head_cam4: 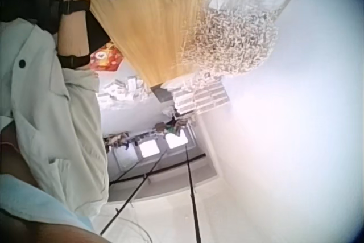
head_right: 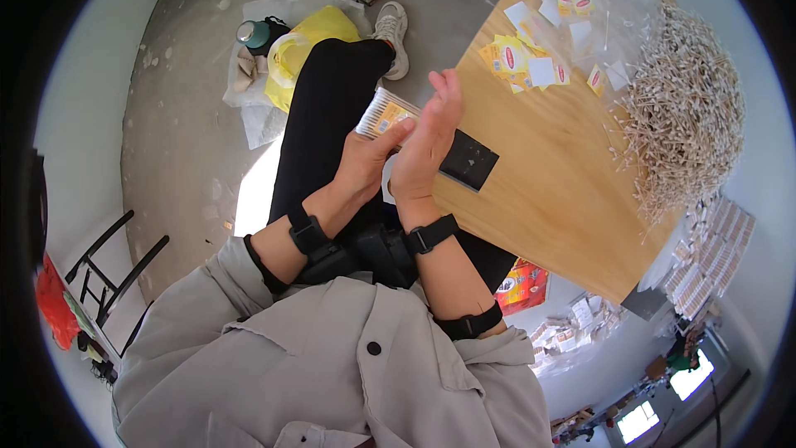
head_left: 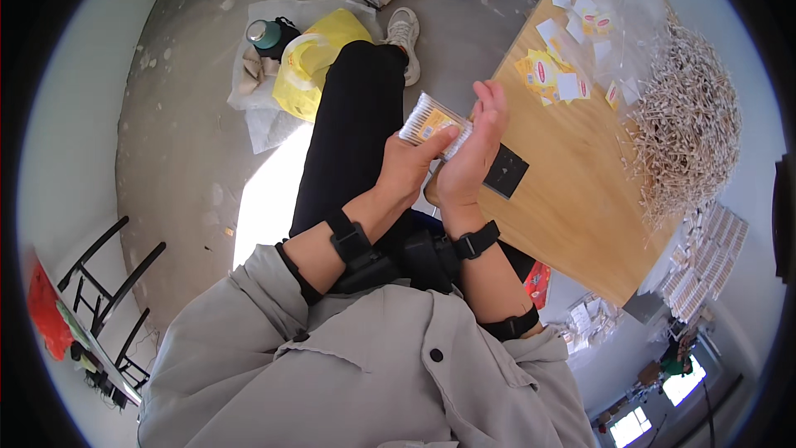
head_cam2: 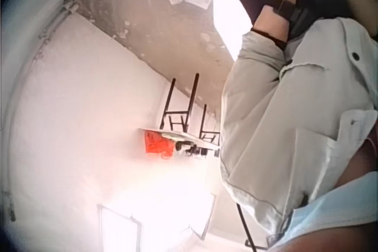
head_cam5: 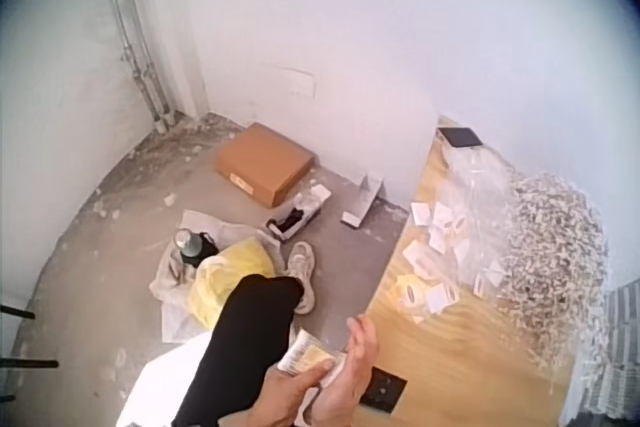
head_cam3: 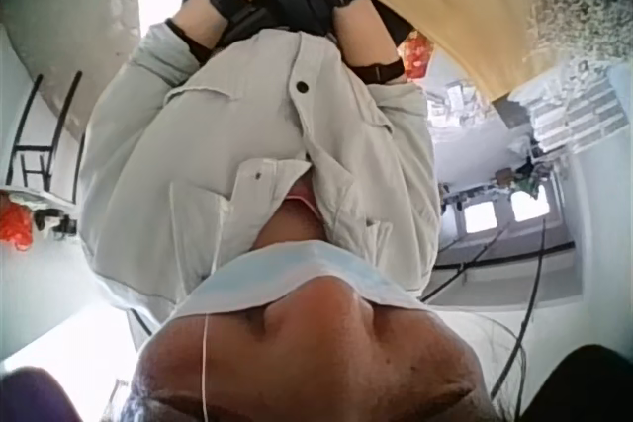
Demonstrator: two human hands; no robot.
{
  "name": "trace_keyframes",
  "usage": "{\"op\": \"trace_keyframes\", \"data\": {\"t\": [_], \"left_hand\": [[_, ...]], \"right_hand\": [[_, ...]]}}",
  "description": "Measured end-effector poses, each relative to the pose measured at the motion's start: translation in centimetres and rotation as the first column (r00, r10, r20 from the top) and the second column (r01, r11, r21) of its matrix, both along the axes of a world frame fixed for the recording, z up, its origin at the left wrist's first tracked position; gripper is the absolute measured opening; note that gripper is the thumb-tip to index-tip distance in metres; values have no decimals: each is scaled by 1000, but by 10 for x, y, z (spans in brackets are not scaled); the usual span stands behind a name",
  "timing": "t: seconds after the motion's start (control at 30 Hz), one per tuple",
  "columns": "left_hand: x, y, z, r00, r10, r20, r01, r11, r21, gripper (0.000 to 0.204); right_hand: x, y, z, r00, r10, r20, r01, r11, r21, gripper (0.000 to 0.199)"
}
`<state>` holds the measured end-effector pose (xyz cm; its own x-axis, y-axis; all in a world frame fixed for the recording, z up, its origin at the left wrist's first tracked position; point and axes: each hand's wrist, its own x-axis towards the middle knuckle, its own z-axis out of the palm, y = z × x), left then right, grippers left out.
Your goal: The person sits at a wooden table and manually packs cotton swabs into small plastic sleeves. They gather loose swabs from a large pile, align them into neat rows, and insert the bundles into packaging. The person repeats this process continuously, handling the swabs and sleeves by hand.
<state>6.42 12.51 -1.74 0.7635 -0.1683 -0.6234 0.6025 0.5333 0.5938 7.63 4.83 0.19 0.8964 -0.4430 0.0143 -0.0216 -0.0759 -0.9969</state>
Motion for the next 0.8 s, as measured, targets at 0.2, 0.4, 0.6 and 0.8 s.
{"op": "trace_keyframes", "data": {"t": [0.2, 0.4, 0.6, 0.8], "left_hand": [[9, 19, 9, 994, 94, 48, -94, 995, 12, 33], [26, 59, 54, 964, 100, 248, -124, 989, 85, 32], [24, 80, 98, 989, -98, 108, 119, 972, -205, 33], [11, 65, 103, 890, -430, 152, 455, 856, -244, 38]], "right_hand": [[10, 21, 8, 996, 60, 73, -61, 998, 19, 53], [25, 30, 48, 952, 240, 192, -302, 851, 431, 47], [15, -41, 89, 756, 652, 56, -622, 689, 373, 32], [-19, -85, 106, 660, 751, -27, -676, 609, 415, 19]]}}
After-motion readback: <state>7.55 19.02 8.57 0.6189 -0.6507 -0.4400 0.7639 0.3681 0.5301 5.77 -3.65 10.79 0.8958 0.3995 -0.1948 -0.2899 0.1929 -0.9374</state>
